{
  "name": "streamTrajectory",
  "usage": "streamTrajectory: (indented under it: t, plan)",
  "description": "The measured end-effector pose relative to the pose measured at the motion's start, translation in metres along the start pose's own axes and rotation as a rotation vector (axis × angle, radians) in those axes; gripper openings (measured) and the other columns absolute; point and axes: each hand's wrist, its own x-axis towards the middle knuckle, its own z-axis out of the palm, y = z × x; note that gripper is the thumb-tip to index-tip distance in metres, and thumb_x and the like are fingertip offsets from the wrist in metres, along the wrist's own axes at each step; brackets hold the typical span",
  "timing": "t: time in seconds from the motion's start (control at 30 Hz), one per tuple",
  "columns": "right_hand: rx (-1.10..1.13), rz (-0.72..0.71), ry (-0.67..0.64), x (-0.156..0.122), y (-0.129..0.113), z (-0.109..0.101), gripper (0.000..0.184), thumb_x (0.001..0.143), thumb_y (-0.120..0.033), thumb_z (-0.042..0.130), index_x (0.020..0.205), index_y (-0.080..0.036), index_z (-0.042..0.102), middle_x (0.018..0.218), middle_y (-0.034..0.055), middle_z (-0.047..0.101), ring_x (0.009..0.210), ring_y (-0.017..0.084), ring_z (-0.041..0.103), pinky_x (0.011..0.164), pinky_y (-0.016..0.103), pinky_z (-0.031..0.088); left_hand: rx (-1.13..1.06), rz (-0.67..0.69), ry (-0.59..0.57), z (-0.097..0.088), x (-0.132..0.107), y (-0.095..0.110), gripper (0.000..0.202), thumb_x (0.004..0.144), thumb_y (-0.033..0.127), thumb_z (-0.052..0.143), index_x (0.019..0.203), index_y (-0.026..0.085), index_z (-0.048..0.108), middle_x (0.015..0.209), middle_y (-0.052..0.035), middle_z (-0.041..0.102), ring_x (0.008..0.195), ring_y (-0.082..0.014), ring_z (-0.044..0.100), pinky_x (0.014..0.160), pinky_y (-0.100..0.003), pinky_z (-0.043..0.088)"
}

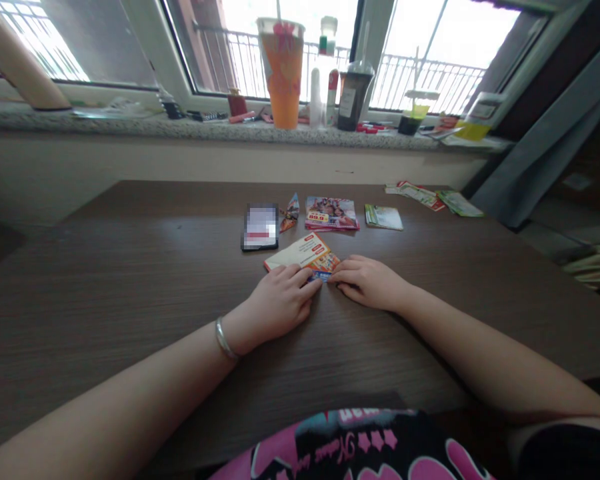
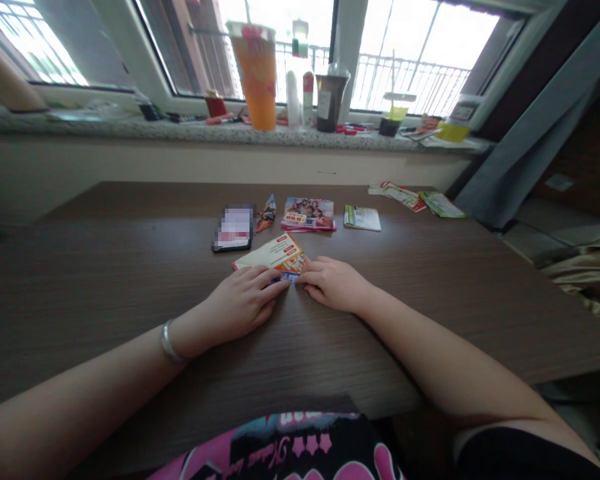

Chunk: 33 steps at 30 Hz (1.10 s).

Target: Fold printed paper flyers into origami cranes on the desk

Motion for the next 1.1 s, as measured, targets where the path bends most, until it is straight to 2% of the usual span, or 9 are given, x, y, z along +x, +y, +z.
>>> streamTrajectory:
  t: [0.13, 0.4, 0.67, 1.1]
  plan:
    - [-0.013, 0.014, 0.037, 0.001, 0.0, 0.003, 0.023, 0.088, -0.018, 0.054, 0.107, -0.018, 0.069, 0.107, 0.0076, 0.068, 0.097, 0.021, 0.06, 0.089, 0.036, 0.049, -0.027, -0.016, 0.002, 0.002, 0.0, -0.002, 0.033, 0.093, 0.028, 0.044, 0.121, 0.018, 0.057, 0.117, -0.0115, 0.058, 0.112, -0.0277, 0.051, 0.098, -0.045, 0.042]
    - [0.031, 0.143, 0.094, 0.004, 0.004, 0.009, 0.018, 0.09, -0.019, 0.054, 0.098, -0.019, 0.07, 0.102, 0.0071, 0.071, 0.096, 0.021, 0.063, 0.087, 0.035, 0.048, -0.037, -0.012, -0.02, 0.003, 0.001, -0.002, 0.029, 0.094, 0.029, 0.043, 0.114, 0.017, 0.06, 0.117, -0.0115, 0.058, 0.11, -0.027, 0.052, 0.097, -0.044, 0.043]
    - [0.13, 0.173, 0.12, 0.005, 0.008, 0.012, 0.016, 0.087, -0.017, 0.057, 0.094, -0.019, 0.071, 0.099, 0.0073, 0.07, 0.095, 0.02, 0.063, 0.088, 0.035, 0.049, 0.018, -0.018, -0.027, 0.005, -0.001, -0.001, 0.039, 0.097, 0.034, 0.037, 0.132, 0.024, 0.051, 0.12, -0.0094, 0.058, 0.105, -0.0279, 0.053, 0.091, -0.046, 0.045]
    - [0.232, 0.147, 0.147, 0.005, 0.014, 0.015, 0.017, 0.085, -0.015, 0.057, 0.096, -0.02, 0.071, 0.1, 0.0076, 0.068, 0.096, 0.019, 0.062, 0.089, 0.033, 0.049, 0.074, -0.007, 0.011, 0.007, -0.003, 0.001, 0.041, 0.099, 0.034, 0.035, 0.134, 0.022, 0.051, 0.124, -0.0093, 0.058, 0.106, -0.0274, 0.052, 0.092, -0.044, 0.042]
